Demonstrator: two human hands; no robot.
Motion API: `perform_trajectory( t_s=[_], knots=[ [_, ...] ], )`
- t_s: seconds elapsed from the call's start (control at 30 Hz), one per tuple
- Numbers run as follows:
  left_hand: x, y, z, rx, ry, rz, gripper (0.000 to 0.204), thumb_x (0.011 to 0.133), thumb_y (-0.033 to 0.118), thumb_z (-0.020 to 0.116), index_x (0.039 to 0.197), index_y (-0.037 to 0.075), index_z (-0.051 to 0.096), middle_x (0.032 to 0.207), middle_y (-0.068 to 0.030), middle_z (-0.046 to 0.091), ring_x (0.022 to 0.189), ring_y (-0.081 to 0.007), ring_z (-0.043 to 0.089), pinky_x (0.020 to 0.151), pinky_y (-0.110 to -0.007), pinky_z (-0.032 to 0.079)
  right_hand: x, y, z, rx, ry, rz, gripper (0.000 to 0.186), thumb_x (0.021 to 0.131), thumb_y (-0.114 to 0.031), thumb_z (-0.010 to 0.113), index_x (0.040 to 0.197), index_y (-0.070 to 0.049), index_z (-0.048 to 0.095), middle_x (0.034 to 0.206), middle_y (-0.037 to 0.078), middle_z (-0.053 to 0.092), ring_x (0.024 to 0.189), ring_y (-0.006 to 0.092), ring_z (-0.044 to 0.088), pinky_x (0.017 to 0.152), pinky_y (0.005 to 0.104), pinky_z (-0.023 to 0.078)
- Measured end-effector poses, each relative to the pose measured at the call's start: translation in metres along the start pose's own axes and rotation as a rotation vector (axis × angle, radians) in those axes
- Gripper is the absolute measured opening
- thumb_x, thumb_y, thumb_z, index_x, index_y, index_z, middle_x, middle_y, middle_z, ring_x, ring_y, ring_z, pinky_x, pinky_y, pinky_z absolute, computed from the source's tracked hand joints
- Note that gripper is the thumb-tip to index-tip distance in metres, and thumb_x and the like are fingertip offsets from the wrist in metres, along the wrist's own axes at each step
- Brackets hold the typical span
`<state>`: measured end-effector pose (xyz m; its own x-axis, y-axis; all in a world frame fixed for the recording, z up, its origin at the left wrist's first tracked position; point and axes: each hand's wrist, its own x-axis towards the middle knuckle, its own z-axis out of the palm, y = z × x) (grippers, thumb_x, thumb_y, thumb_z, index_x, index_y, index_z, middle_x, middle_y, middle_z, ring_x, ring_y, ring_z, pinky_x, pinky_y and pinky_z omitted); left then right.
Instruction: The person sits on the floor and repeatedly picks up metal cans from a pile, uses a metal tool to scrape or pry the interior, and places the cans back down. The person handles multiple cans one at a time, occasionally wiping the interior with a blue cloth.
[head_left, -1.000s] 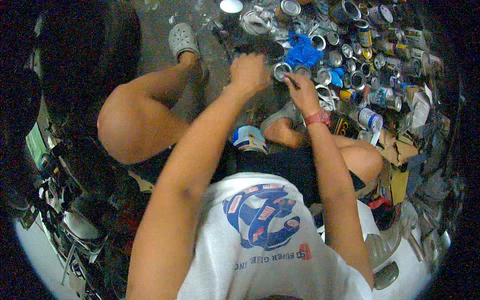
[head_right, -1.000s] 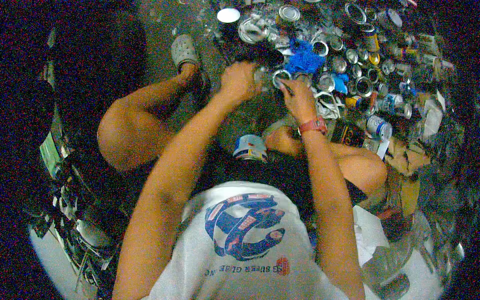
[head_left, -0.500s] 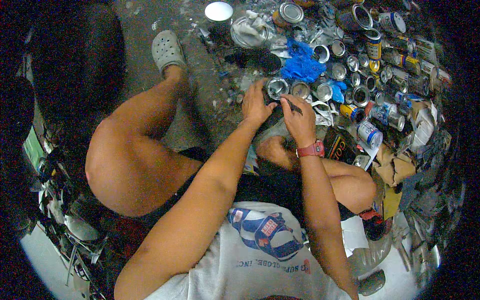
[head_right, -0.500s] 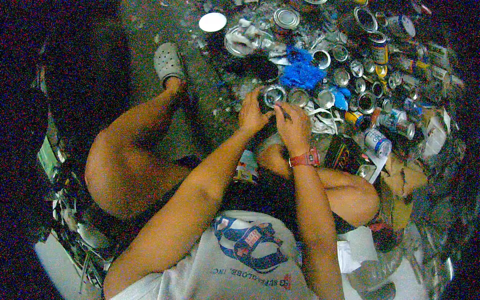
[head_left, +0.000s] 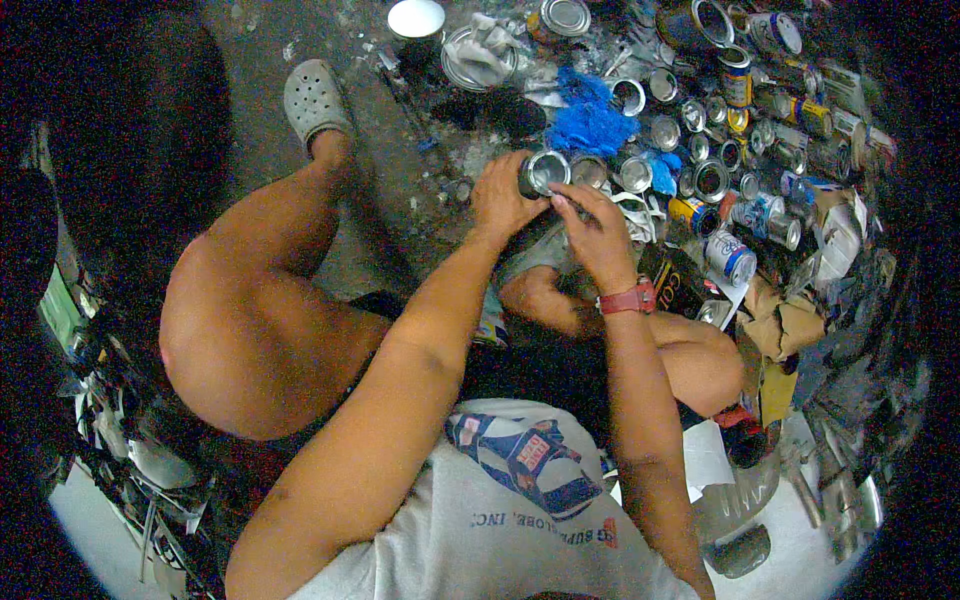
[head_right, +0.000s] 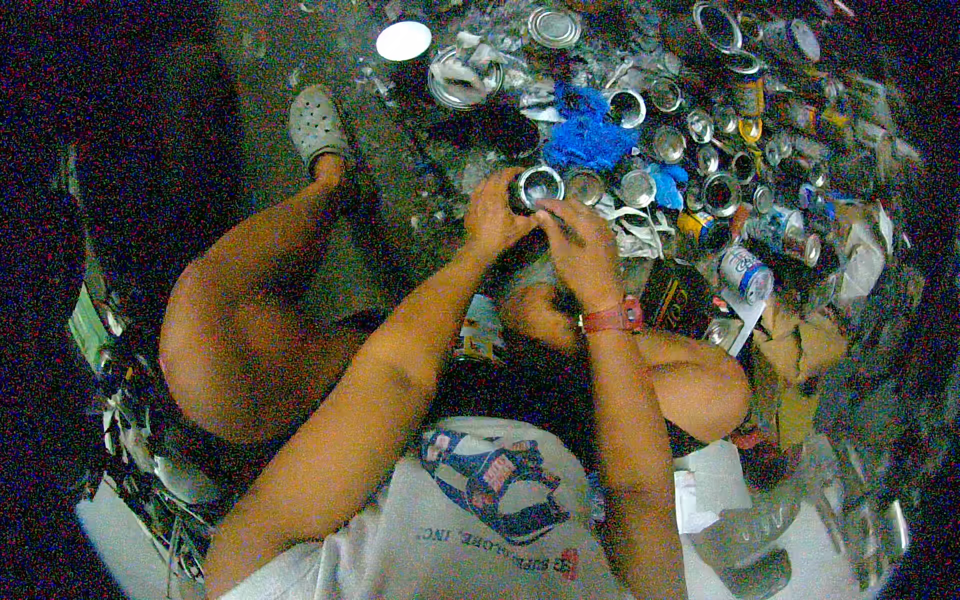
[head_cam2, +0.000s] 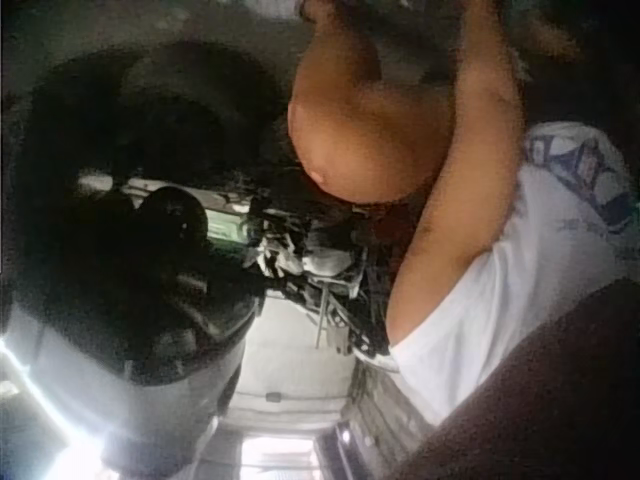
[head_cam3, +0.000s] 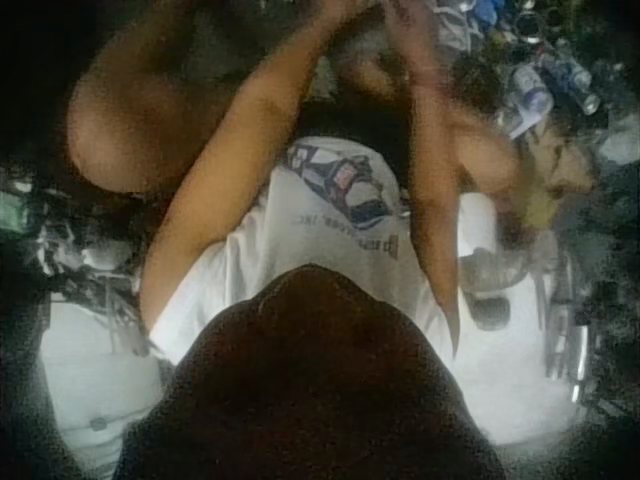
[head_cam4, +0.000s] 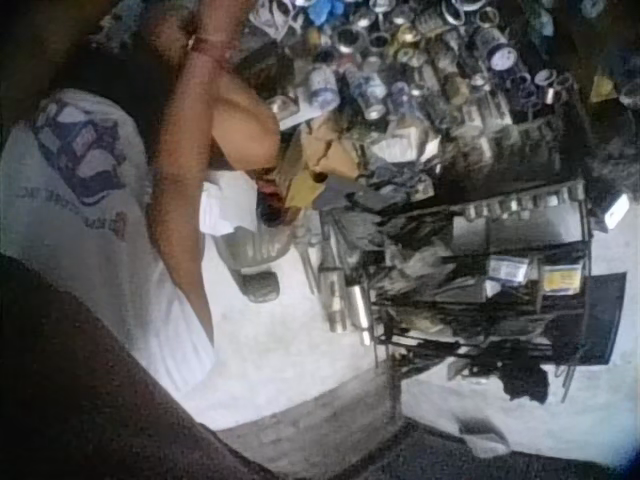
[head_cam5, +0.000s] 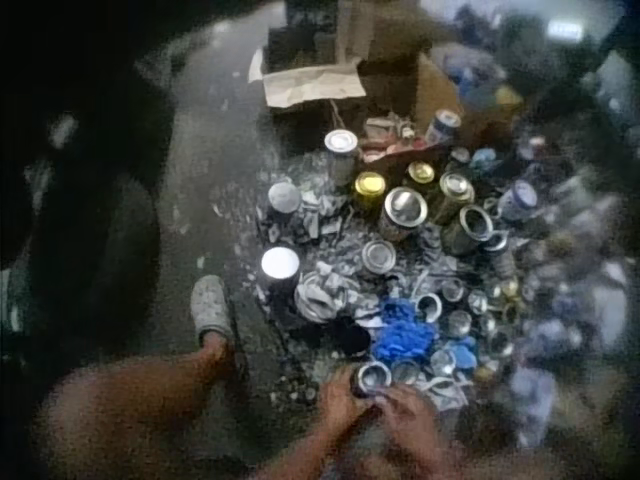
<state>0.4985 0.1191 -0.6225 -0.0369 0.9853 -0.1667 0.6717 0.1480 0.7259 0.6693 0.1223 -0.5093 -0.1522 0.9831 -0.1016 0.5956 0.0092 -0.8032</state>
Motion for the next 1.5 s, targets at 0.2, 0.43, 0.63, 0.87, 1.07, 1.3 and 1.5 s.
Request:
perform_trajectory(
  t_s=[0.2, 0.43, 0.63, 0.87, 1.07, 1.3, 1.5],
  knots=[
    [-0.015, 0.023, -0.048, 0.074, -0.168, 0.027, 0.093, 0.059, 0.033, 0.104, 0.142, 0.016, 0.067, 0.135, -0.0131, 0.074, 0.126, -0.0393, 0.067, 0.109, -0.052, 0.055, -0.007, -0.030, -0.034, -0.021, -0.009, 0.007, 0.023, 0.104, -0.031, 0.076, 0.109, -0.009, 0.084, 0.114, 0.019, 0.080, 0.106, 0.0419, 0.074, 0.095, 0.0498, 0.059],
    [-0.012, 0.086, -0.132, 0.061, -0.038, 0.363, 0.085, 0.061, 0.031, 0.102, 0.139, 0.019, 0.071, 0.127, -0.0118, 0.079, 0.115, -0.0395, 0.074, 0.100, -0.050, 0.060, -0.021, -0.103, -0.091, -0.109, 0.118, -0.248, 0.020, 0.102, -0.030, 0.077, 0.107, -0.011, 0.082, 0.109, 0.016, 0.079, 0.101, 0.0394, 0.073, 0.094, 0.0492, 0.057],
    [-0.019, 0.145, -0.209, 0.152, -0.053, 0.538, 0.090, 0.057, 0.032, 0.104, 0.139, 0.016, 0.070, 0.126, -0.0112, 0.079, 0.115, -0.0358, 0.075, 0.099, -0.049, 0.059, -0.039, -0.179, -0.133, -0.120, 0.152, -0.395, 0.018, 0.102, -0.028, 0.077, 0.105, -0.011, 0.082, 0.101, 0.013, 0.076, 0.100, 0.0378, 0.070, 0.091, 0.0500, 0.055],
    [-0.031, 0.176, -0.268, 0.283, -0.074, 0.633, 0.090, 0.058, 0.030, 0.104, 0.141, 0.015, 0.070, 0.128, -0.0132, 0.079, 0.118, -0.0358, 0.076, 0.099, -0.048, 0.061, -0.057, -0.211, -0.155, -0.152, 0.101, -0.487, 0.017, 0.104, -0.023, 0.076, 0.110, -0.009, 0.084, 0.102, 0.009, 0.079, 0.097, 0.0288, 0.067, 0.092, 0.0426, 0.051],
    [-0.037, 0.192, -0.283, 0.297, -0.139, 0.643, 0.088, 0.059, 0.030, 0.103, 0.139, 0.012, 0.071, 0.122, -0.0151, 0.080, 0.114, -0.0372, 0.077, 0.096, -0.049, 0.061, -0.068, -0.222, -0.164, -0.205, 0.121, -0.499, 0.018, 0.102, -0.025, 0.076, 0.110, -0.011, 0.084, 0.099, 0.007, 0.078, 0.097, 0.0304, 0.066, 0.093, 0.0441, 0.051],
    [-0.035, 0.185, -0.262, 0.250, -0.144, 0.668, 0.087, 0.059, 0.029, 0.103, 0.138, 0.011, 0.071, 0.130, -0.0150, 0.079, 0.118, -0.0365, 0.075, 0.101, -0.048, 0.060, -0.071, -0.214, -0.161, -0.220, 0.113, -0.504, 0.017, 0.099, -0.026, 0.078, 0.105, -0.011, 0.083, 0.100, 0.008, 0.078, 0.100, 0.0325, 0.067, 0.093, 0.0476, 0.053],
    [-0.034, 0.178, -0.250, 0.226, -0.219, 0.626, 0.088, 0.059, 0.032, 0.102, 0.139, 0.016, 0.071, 0.127, -0.0108, 0.079, 0.117, -0.0348, 0.075, 0.099, -0.048, 0.061, -0.070, -0.206, -0.159, -0.229, 0.095, -0.448, 0.015, 0.098, -0.024, 0.080, 0.107, -0.012, 0.084, 0.103, 0.009, 0.077, 0.100, 0.0339, 0.067, 0.094, 0.0483, 0.053]
  ],
)
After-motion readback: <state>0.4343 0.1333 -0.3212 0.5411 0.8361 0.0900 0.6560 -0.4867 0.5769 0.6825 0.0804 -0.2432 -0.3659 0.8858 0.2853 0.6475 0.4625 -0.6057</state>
